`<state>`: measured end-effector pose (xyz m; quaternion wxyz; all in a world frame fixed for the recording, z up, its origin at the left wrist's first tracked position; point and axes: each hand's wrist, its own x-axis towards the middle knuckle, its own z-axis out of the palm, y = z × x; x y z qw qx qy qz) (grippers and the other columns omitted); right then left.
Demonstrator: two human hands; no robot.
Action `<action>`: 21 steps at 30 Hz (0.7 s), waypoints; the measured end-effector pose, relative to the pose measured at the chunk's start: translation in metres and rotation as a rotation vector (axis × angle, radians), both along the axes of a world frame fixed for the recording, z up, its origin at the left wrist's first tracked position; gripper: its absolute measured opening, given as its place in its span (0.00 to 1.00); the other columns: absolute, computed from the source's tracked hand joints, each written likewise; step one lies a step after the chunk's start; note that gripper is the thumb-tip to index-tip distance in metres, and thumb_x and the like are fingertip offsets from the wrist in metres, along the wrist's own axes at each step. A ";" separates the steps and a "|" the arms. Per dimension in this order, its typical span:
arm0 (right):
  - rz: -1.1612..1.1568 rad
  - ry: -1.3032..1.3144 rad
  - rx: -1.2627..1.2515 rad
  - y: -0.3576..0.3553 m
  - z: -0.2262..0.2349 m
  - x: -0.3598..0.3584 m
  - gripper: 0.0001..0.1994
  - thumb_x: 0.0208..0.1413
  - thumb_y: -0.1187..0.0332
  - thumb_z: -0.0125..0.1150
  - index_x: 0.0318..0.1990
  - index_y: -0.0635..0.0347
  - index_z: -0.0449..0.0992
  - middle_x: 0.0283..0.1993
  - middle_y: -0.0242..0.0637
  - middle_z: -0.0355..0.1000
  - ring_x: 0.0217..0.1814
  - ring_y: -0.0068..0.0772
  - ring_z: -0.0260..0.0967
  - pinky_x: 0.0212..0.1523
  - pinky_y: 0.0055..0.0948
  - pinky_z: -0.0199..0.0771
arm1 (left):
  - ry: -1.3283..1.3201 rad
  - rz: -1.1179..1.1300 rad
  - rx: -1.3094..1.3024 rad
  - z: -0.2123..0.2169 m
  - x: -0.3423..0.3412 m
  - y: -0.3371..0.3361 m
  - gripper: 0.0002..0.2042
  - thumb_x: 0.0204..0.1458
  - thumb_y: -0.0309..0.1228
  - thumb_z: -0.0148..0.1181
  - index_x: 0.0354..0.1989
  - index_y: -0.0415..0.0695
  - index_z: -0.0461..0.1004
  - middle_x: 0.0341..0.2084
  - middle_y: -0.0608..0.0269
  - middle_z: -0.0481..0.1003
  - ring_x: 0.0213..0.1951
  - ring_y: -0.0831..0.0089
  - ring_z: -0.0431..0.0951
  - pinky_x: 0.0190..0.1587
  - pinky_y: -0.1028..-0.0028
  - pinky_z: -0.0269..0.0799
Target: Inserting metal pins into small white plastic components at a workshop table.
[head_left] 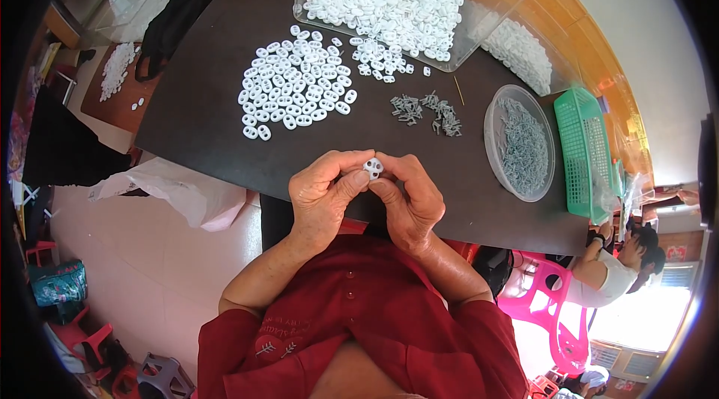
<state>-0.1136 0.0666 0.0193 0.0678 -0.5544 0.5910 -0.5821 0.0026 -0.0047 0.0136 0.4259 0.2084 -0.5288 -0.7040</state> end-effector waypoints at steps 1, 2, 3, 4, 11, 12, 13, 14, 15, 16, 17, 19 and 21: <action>0.000 0.000 0.000 -0.001 0.001 0.001 0.13 0.47 0.81 0.62 0.43 0.69 0.74 0.31 0.34 0.70 0.29 0.22 0.64 0.30 0.19 0.64 | 0.002 0.006 0.012 0.000 0.000 0.001 0.10 0.53 0.20 0.56 0.43 0.35 0.74 0.30 0.66 0.74 0.31 0.83 0.71 0.34 0.83 0.70; -0.012 0.030 -0.015 -0.001 0.003 0.002 0.13 0.47 0.81 0.62 0.42 0.69 0.74 0.30 0.34 0.70 0.28 0.23 0.64 0.29 0.19 0.64 | 0.002 0.006 0.013 -0.001 0.000 0.001 0.10 0.53 0.20 0.56 0.43 0.35 0.74 0.30 0.66 0.74 0.31 0.83 0.71 0.34 0.83 0.70; -0.024 0.060 -0.029 -0.001 0.004 0.002 0.12 0.46 0.81 0.62 0.41 0.69 0.75 0.29 0.35 0.70 0.27 0.23 0.64 0.28 0.19 0.64 | -0.002 0.010 -0.009 -0.001 0.000 0.002 0.10 0.53 0.20 0.56 0.43 0.35 0.74 0.29 0.66 0.73 0.30 0.82 0.71 0.34 0.83 0.70; -0.024 0.060 -0.028 -0.001 0.003 0.002 0.12 0.46 0.81 0.62 0.41 0.69 0.75 0.29 0.35 0.70 0.27 0.23 0.64 0.28 0.19 0.64 | -0.005 0.013 -0.030 -0.002 0.000 0.002 0.10 0.53 0.20 0.56 0.43 0.35 0.74 0.29 0.66 0.73 0.29 0.82 0.71 0.33 0.83 0.70; -0.054 0.108 -0.024 0.000 -0.001 0.000 0.13 0.43 0.81 0.64 0.39 0.69 0.75 0.28 0.38 0.72 0.26 0.31 0.68 0.27 0.25 0.68 | -0.018 0.020 -0.066 -0.006 0.000 0.002 0.09 0.53 0.21 0.57 0.42 0.35 0.75 0.28 0.66 0.73 0.28 0.82 0.70 0.31 0.83 0.69; -0.052 0.114 -0.029 0.001 -0.002 -0.001 0.13 0.43 0.81 0.64 0.39 0.69 0.75 0.27 0.38 0.72 0.26 0.31 0.68 0.27 0.24 0.68 | -0.019 0.017 -0.073 -0.006 0.000 0.002 0.09 0.53 0.21 0.57 0.42 0.35 0.74 0.28 0.66 0.73 0.28 0.82 0.71 0.31 0.83 0.69; -0.054 0.113 -0.029 0.001 -0.001 0.000 0.13 0.43 0.81 0.64 0.39 0.69 0.75 0.27 0.38 0.72 0.26 0.31 0.68 0.27 0.24 0.68 | -0.020 0.015 -0.079 -0.006 0.000 0.002 0.09 0.53 0.21 0.57 0.42 0.35 0.74 0.29 0.66 0.73 0.29 0.82 0.71 0.32 0.83 0.69; -0.071 0.102 -0.027 0.000 0.001 0.001 0.13 0.42 0.81 0.64 0.39 0.69 0.75 0.28 0.38 0.72 0.26 0.31 0.67 0.27 0.24 0.68 | -0.020 0.013 -0.080 -0.005 -0.001 0.002 0.09 0.53 0.21 0.57 0.42 0.35 0.74 0.29 0.66 0.73 0.29 0.82 0.71 0.32 0.83 0.69; -0.088 0.090 -0.027 -0.001 0.002 0.002 0.13 0.42 0.81 0.64 0.39 0.69 0.75 0.28 0.39 0.72 0.26 0.31 0.67 0.27 0.24 0.67 | -0.013 0.020 -0.064 -0.004 -0.003 0.003 0.09 0.53 0.21 0.57 0.43 0.35 0.74 0.29 0.66 0.73 0.29 0.82 0.71 0.33 0.83 0.69; -0.089 0.091 -0.027 -0.001 0.003 0.001 0.13 0.42 0.81 0.64 0.39 0.69 0.75 0.28 0.39 0.72 0.26 0.31 0.67 0.27 0.24 0.67 | -0.006 0.027 -0.049 -0.003 -0.004 0.003 0.09 0.53 0.21 0.57 0.43 0.35 0.74 0.30 0.65 0.73 0.30 0.82 0.71 0.34 0.83 0.69; -0.072 0.094 -0.045 -0.003 0.003 0.001 0.13 0.44 0.81 0.63 0.40 0.69 0.75 0.28 0.37 0.71 0.27 0.27 0.65 0.28 0.22 0.66 | -0.006 0.027 -0.051 -0.002 -0.004 0.003 0.09 0.53 0.21 0.57 0.43 0.35 0.74 0.30 0.65 0.73 0.30 0.82 0.71 0.34 0.83 0.69; -0.055 0.098 -0.065 -0.004 0.003 0.001 0.13 0.46 0.81 0.62 0.41 0.69 0.74 0.29 0.35 0.70 0.28 0.23 0.64 0.28 0.19 0.64 | 0.054 0.045 -0.044 -0.001 -0.005 0.002 0.10 0.53 0.21 0.57 0.44 0.35 0.74 0.30 0.66 0.74 0.31 0.82 0.72 0.37 0.84 0.69; -0.055 0.017 -0.050 -0.002 0.004 0.003 0.13 0.46 0.81 0.62 0.42 0.69 0.74 0.30 0.35 0.70 0.28 0.23 0.64 0.29 0.19 0.64 | 0.057 0.032 -0.010 0.003 -0.004 0.002 0.10 0.53 0.20 0.57 0.44 0.35 0.74 0.30 0.66 0.73 0.31 0.83 0.71 0.35 0.84 0.69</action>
